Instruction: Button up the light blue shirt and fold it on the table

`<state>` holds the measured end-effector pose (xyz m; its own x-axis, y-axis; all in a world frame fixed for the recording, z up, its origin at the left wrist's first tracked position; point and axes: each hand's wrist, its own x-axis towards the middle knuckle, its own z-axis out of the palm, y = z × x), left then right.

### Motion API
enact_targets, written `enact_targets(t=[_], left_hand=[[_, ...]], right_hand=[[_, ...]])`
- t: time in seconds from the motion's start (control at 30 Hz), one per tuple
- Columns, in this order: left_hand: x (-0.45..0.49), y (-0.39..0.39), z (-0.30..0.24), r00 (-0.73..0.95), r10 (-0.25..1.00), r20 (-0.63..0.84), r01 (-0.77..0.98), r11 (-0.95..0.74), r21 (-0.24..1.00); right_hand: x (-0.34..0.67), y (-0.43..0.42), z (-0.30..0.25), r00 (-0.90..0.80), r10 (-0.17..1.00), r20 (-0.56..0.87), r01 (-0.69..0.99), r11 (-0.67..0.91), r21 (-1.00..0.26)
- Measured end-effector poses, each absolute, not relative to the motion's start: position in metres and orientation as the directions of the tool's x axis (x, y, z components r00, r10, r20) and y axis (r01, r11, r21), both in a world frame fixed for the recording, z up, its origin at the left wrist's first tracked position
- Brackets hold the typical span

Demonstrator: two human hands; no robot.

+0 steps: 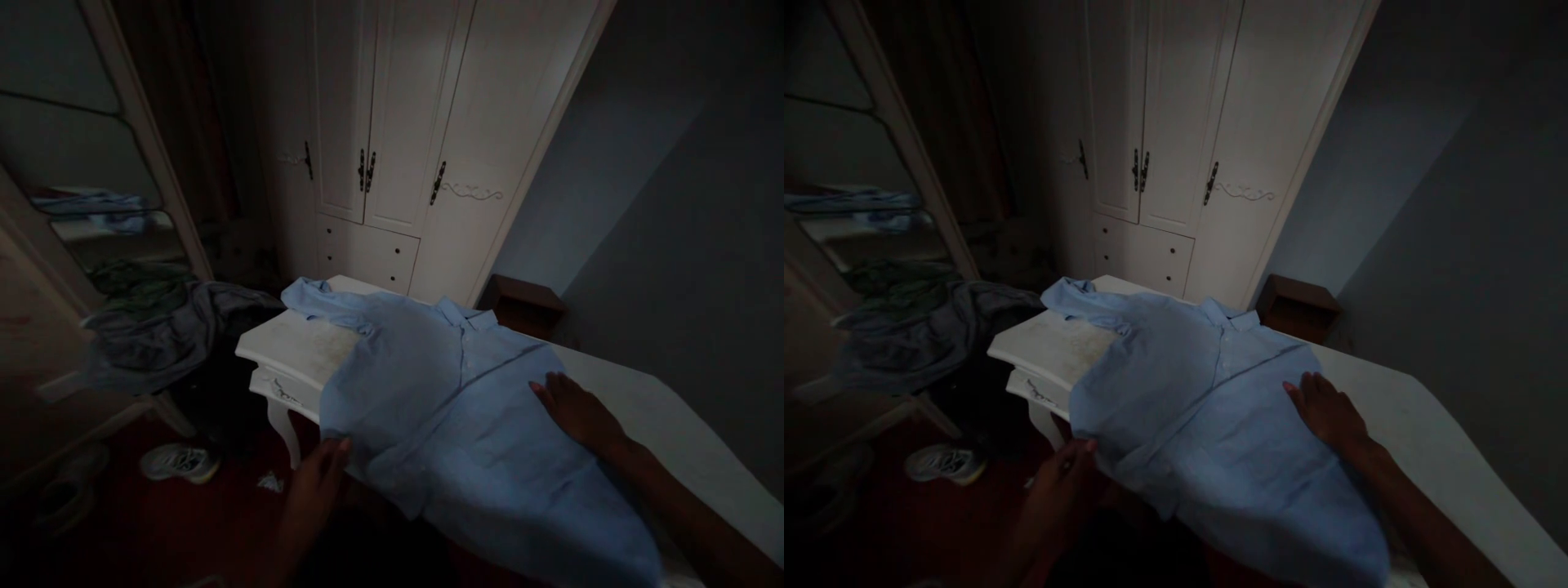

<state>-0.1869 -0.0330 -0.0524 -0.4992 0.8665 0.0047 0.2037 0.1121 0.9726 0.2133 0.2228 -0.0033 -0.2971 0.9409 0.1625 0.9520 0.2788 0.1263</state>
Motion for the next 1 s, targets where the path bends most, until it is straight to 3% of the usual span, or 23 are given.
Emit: enact_targets(t=[0.1, 0.2, 0.3, 0.37, 0.47, 0.57, 0.77, 1.0], left_hand=[[-0.223, -0.029, -0.014, -0.604, 0.782, 0.154, 0.345, 0.083, 0.935], [-0.261, -0.003, 0.022, -0.665, 0.689, 0.287, 0.424, 0.032, 0.905], [-0.300, 0.045, 0.044, -0.678, 0.585, 0.445, 0.534, -0.024, 0.845], [-0.328, 0.080, 0.051, -0.656, 0.567, 0.498, 0.642, 0.072, 0.763], [-0.367, 0.122, 0.055, -0.533, 0.681, 0.503, 0.805, 0.224, 0.549], [-0.398, 0.147, 0.054, -0.426, 0.813, 0.397, 0.878, 0.265, 0.400], [-0.426, 0.161, 0.051, -0.415, 0.847, 0.331, 0.867, 0.258, 0.427], [-0.391, 0.167, 0.090, -0.435, 0.708, 0.556, 0.871, 0.175, 0.459]], right_hand=[[0.201, 0.221, 0.007, -0.260, 0.942, 0.211, 0.954, 0.218, 0.203], [0.176, 0.218, 0.021, -0.390, 0.881, 0.268, 0.909, 0.323, 0.263], [0.137, 0.211, 0.036, -0.514, 0.810, 0.283, 0.857, 0.470, 0.214], [0.109, 0.204, 0.043, -0.562, 0.773, 0.295, 0.826, 0.544, 0.148], [0.074, 0.199, 0.045, -0.630, 0.711, 0.312, 0.761, 0.645, 0.066], [0.054, 0.202, 0.040, -0.666, 0.677, 0.312, 0.713, 0.701, 0.001], [0.042, 0.213, 0.018, -0.712, 0.632, 0.306, 0.638, 0.764, -0.095], [0.045, 0.213, -0.003, -0.674, 0.591, 0.443, 0.617, 0.780, -0.102]])
